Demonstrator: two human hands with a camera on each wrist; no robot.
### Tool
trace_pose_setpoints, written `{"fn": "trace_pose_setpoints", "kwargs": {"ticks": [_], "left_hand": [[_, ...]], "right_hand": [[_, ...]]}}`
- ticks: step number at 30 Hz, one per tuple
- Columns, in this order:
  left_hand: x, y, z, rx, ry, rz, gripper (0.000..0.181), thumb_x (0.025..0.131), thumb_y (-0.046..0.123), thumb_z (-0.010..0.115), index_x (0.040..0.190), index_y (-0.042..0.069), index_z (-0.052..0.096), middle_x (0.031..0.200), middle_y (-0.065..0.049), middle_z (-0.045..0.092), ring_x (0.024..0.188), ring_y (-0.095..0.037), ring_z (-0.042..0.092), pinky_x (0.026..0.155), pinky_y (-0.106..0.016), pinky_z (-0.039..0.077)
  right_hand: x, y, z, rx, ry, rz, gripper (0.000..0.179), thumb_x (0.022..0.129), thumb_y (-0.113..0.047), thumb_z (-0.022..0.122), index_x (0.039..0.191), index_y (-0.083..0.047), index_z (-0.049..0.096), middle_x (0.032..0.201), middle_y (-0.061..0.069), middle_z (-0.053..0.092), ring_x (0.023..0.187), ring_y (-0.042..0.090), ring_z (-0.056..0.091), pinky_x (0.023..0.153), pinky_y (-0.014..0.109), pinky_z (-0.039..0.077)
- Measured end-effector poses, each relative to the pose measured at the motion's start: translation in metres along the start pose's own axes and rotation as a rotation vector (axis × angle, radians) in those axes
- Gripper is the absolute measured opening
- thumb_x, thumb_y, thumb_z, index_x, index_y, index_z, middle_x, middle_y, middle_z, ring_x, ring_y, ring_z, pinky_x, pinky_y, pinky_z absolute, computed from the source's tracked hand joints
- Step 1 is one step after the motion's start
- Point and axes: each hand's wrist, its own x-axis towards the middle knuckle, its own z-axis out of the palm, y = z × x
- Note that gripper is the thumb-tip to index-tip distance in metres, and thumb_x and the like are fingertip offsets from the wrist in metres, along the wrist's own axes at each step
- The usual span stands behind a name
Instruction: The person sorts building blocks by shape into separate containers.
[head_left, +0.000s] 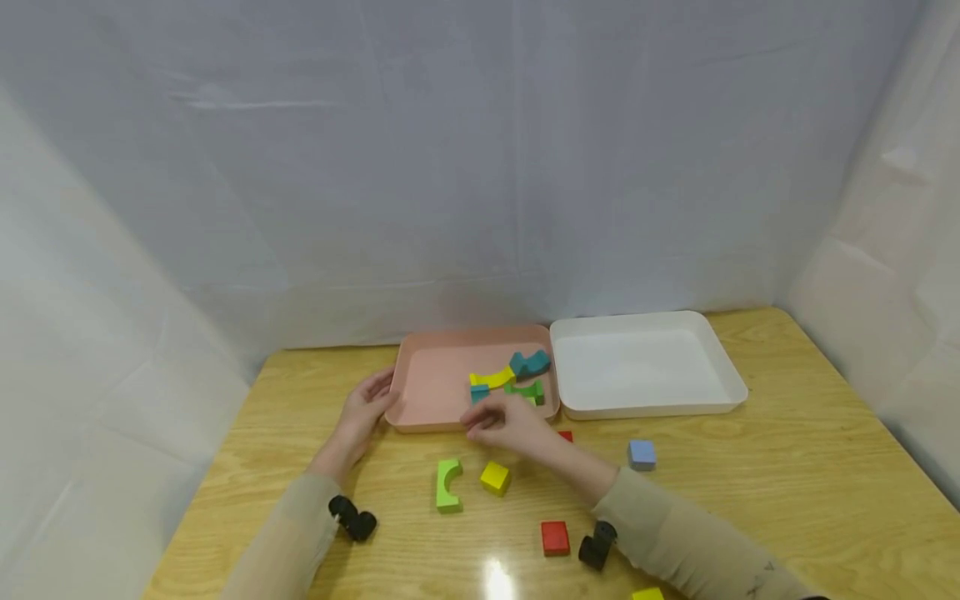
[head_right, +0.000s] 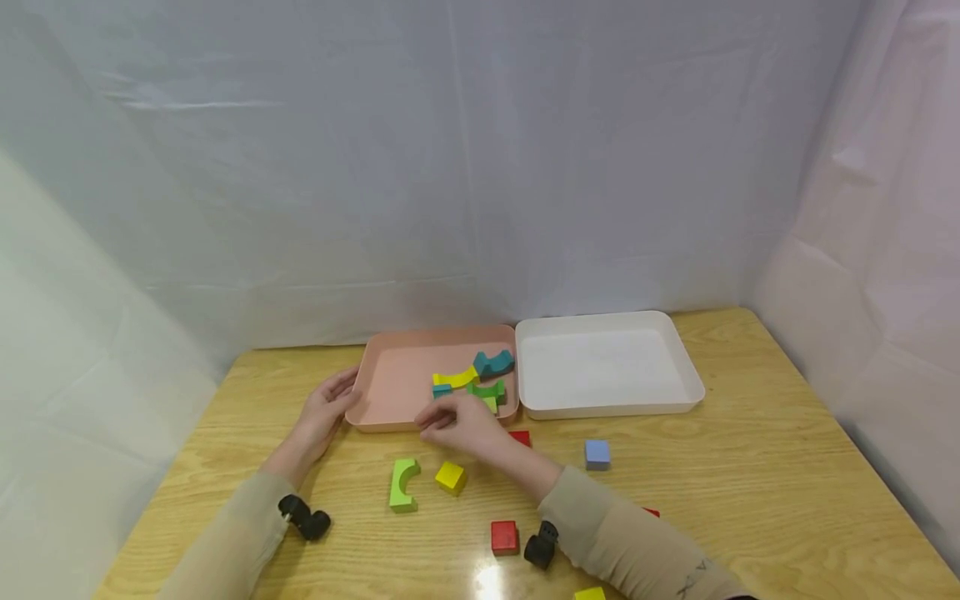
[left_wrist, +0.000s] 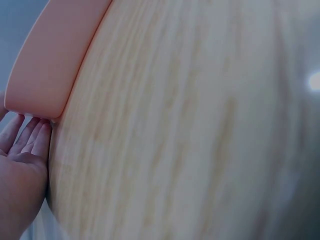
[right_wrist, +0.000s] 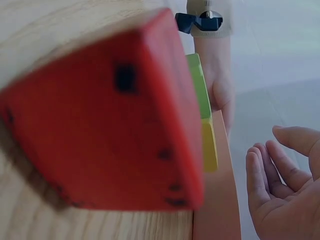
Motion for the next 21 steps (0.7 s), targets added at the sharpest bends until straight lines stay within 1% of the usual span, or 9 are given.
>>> {"fn": "trace_pose_setpoints", "kwargs": {"ticks": [3,7,15,21], "left_hand": [[0.0,0.0,0.0,-0.001,-0.002,0.003,0.06,0.111,0.003,0.051,0.166,-0.001,0.028,0.172,-0.023,0.029,0.157,-0.034,0.033,0.096,-0.005,0.048],[0.0,0.0,-0.001,-0.001,-0.005,0.009,0.06,0.111,0.003,0.051,0.166,-0.001,0.027,0.173,-0.023,0.029,0.157,-0.035,0.032,0.096,-0.003,0.047],[0.001,0.0,-0.001,0.005,-0.001,0.004,0.06,0.111,0.003,0.05,0.166,-0.001,0.027,0.173,-0.023,0.029,0.157,-0.035,0.032,0.095,-0.003,0.047],[0.0,0.0,-0.001,0.005,0.004,-0.004,0.059,0.112,0.004,0.05,0.166,0.0,0.027,0.173,-0.022,0.029,0.157,-0.034,0.032,0.094,-0.003,0.048]], "right_hand": [[0.0,0.0,0.003,0.004,-0.005,0.012,0.018,0.097,-0.004,0.076,0.115,-0.003,0.078,0.111,0.012,0.079,0.093,0.009,0.069,0.086,0.021,0.06],[0.001,0.001,0.005,0.023,-0.022,0.016,0.019,0.097,-0.004,0.076,0.116,0.0,0.077,0.113,0.015,0.078,0.093,0.01,0.069,0.087,0.022,0.061],[0.001,0.003,0.009,0.045,-0.05,0.034,0.019,0.096,-0.003,0.077,0.114,-0.003,0.078,0.111,0.014,0.079,0.092,0.01,0.07,0.086,0.022,0.062],[0.0,0.002,0.012,0.055,-0.071,0.049,0.019,0.096,-0.004,0.077,0.115,-0.003,0.078,0.113,0.015,0.078,0.09,0.008,0.069,0.085,0.021,0.061]]}}
